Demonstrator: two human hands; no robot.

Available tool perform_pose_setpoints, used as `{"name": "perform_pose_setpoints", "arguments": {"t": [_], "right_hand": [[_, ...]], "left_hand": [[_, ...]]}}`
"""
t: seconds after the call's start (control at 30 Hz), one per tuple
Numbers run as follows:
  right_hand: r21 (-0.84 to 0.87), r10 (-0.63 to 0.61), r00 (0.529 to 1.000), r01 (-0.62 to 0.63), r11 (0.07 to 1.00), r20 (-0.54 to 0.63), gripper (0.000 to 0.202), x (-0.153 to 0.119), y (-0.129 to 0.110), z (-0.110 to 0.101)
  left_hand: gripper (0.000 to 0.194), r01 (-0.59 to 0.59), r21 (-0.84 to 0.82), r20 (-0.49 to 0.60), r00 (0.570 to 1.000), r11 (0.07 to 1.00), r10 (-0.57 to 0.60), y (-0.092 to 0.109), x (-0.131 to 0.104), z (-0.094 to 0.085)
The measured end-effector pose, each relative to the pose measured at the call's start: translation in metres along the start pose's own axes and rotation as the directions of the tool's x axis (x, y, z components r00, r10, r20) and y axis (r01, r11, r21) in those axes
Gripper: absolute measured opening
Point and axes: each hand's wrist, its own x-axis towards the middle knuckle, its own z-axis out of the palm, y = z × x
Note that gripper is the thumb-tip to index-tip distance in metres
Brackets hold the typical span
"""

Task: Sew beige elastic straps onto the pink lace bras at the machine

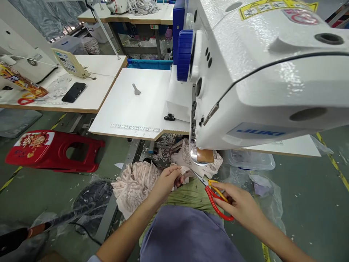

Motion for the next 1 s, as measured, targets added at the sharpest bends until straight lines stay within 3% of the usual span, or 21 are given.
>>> {"name": "perform_pose_setpoints", "arguments": {"t": [0.13, 0.47, 0.8, 1.0], "right_hand": [[0.083, 0.084, 0.996, -0.084, 0.993, 0.0, 0.03, -0.004, -0.002, -0.002], [0.079, 0.071, 0.996, -0.076, 0.994, 0.061, 0.039, 0.015, -0.02, 0.01], [0.089, 0.115, 0.988, -0.125, 0.988, 0.107, 0.037, 0.039, -0.035, 0.009], [0.139, 0.146, 0.982, -0.162, 0.977, 0.119, 0.036, 0.03, -0.028, 0.009]], "left_hand": [[0.021, 0.008, -0.061, 0.004, 1.0, 0.998, -0.008, -0.002, 0.002, -0.003], [0.048, -0.037, -0.025, -0.043, 0.998, 0.999, 0.036, 0.002, -0.002, -0.001], [0.037, -0.089, 0.108, -0.091, 0.991, 0.99, 0.099, 0.003, -0.004, -0.002], [0.038, -0.123, 0.075, -0.135, 0.982, 0.99, 0.133, 0.0, -0.004, -0.001]]}}
